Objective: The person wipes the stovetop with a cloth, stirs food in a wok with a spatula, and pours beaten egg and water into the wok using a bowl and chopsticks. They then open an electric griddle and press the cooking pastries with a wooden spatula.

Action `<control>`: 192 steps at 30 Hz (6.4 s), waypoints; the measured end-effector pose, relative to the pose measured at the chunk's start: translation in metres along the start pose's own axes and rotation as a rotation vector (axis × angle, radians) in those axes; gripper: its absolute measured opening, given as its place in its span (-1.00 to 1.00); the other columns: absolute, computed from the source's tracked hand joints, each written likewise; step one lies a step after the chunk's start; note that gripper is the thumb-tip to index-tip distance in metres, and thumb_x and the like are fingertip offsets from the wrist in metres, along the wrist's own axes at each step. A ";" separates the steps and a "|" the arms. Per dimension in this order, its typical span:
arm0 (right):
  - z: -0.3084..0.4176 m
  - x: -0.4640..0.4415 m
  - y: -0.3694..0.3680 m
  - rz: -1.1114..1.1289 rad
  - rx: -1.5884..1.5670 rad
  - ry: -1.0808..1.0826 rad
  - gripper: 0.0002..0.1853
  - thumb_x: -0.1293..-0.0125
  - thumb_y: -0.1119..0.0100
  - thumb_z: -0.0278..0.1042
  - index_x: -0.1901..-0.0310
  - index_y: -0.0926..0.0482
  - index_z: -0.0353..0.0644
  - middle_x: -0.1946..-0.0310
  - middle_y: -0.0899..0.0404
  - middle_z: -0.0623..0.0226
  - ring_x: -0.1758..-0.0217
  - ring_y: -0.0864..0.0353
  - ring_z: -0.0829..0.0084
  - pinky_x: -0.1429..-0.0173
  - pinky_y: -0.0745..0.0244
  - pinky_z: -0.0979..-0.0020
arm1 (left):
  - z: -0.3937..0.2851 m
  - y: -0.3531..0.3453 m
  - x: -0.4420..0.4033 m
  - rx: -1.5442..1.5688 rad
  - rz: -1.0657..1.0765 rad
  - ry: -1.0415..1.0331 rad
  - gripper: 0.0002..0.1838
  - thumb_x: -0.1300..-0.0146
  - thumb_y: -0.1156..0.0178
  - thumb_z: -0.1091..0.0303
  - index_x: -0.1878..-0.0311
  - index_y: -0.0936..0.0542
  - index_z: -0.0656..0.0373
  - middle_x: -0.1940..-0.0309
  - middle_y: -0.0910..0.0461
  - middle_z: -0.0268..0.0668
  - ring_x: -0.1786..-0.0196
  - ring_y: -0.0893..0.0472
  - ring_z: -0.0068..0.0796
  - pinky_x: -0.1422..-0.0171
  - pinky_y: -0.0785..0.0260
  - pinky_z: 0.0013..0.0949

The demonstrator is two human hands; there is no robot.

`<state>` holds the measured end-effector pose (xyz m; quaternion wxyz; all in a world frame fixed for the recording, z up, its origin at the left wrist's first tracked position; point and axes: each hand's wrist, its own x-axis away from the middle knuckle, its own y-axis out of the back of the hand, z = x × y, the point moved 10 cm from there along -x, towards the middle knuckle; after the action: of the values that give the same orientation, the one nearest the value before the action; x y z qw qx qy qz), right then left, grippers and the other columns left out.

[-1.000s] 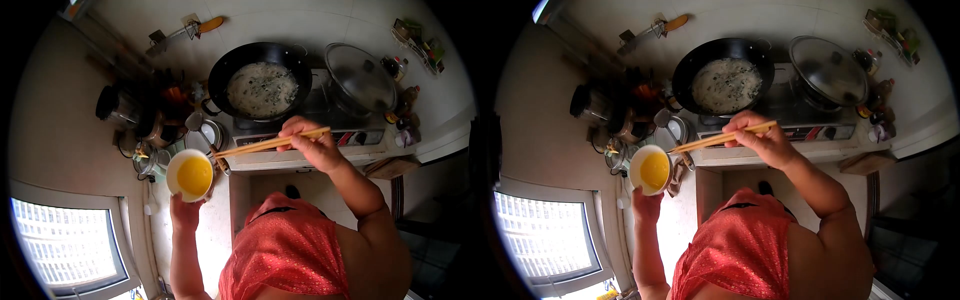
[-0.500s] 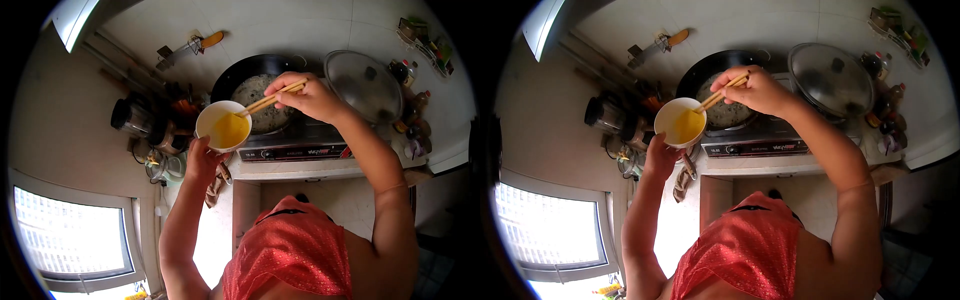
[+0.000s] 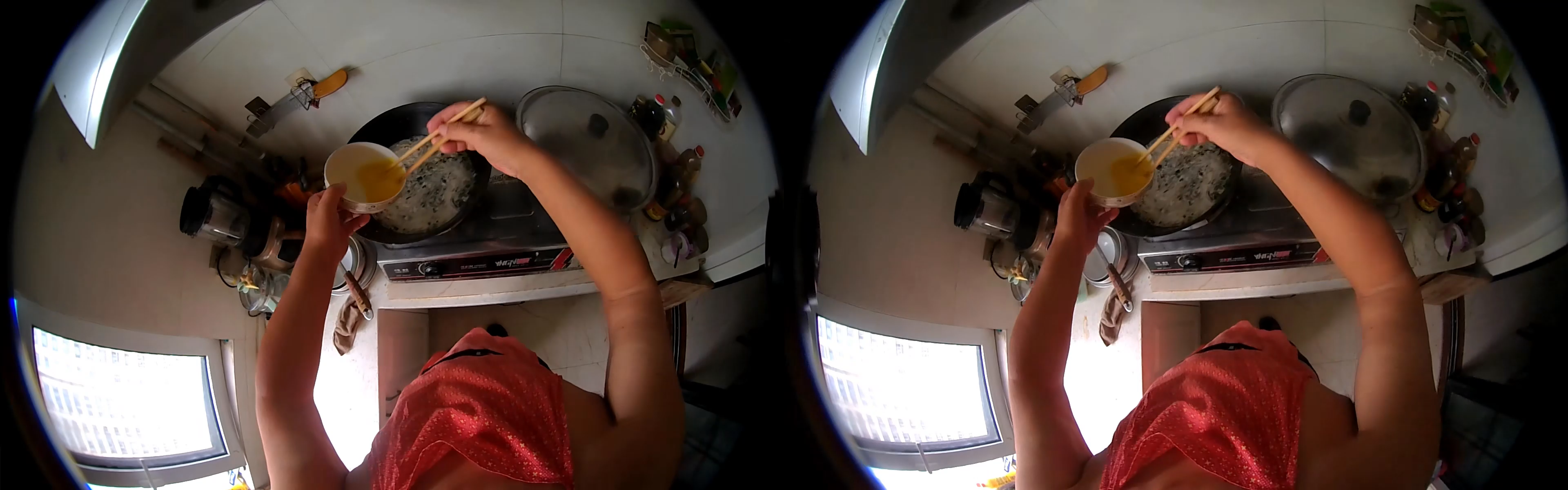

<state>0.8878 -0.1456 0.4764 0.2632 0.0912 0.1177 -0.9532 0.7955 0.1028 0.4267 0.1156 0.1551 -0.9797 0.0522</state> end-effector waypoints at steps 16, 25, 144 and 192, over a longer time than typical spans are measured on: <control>0.003 -0.010 0.051 -0.118 -0.014 -0.056 -0.83 -0.30 -0.05 -0.45 0.15 -0.56 -0.33 0.22 -0.58 0.23 0.13 -0.60 0.45 0.07 -0.57 0.49 | -0.020 -0.055 -0.056 -0.179 0.046 -0.014 -0.56 -0.18 -0.07 0.10 0.07 -0.46 0.31 0.29 -0.53 -0.20 0.33 -0.57 -0.40 0.27 -0.50 -0.34; 0.009 -0.044 0.058 -0.199 0.021 0.042 -0.83 -0.29 -0.08 -0.46 0.15 -0.56 -0.34 0.22 -0.57 0.23 0.15 -0.60 0.45 0.09 -0.59 0.51 | -0.044 -0.064 -0.075 -0.065 -0.054 -0.085 -0.61 -0.14 -0.14 0.20 0.17 -0.41 0.40 0.41 -0.45 -0.19 0.43 -0.53 -0.38 0.36 -0.55 -0.32; 0.050 0.019 0.041 -0.296 0.026 0.586 -0.88 -0.27 -0.11 -0.47 0.19 -0.60 -0.22 0.27 -0.62 0.32 0.29 -0.61 0.54 0.13 -0.51 0.56 | -0.039 -0.010 0.004 -0.604 -0.235 -0.250 -0.33 0.00 -0.35 0.08 -0.03 -0.30 0.32 0.19 -0.49 -0.12 0.17 -0.58 -0.35 0.17 -0.52 -0.30; -0.203 0.472 -0.807 1.492 0.870 0.752 -0.89 -0.24 -0.02 -0.34 0.31 -0.57 -0.02 0.36 -0.56 0.27 0.28 -0.57 0.20 0.22 -0.47 0.20 | 0.410 0.332 0.849 0.996 -1.763 -0.381 -0.47 -0.18 -0.20 0.16 -0.13 -0.22 0.11 -0.02 -0.36 -0.20 -0.01 -0.48 -0.25 -0.05 -0.48 -0.09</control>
<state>0.0894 0.3558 0.3134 0.6934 0.5349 -0.2603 -0.4066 -0.1810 0.1122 0.2141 -0.1218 0.8548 -0.3871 0.3235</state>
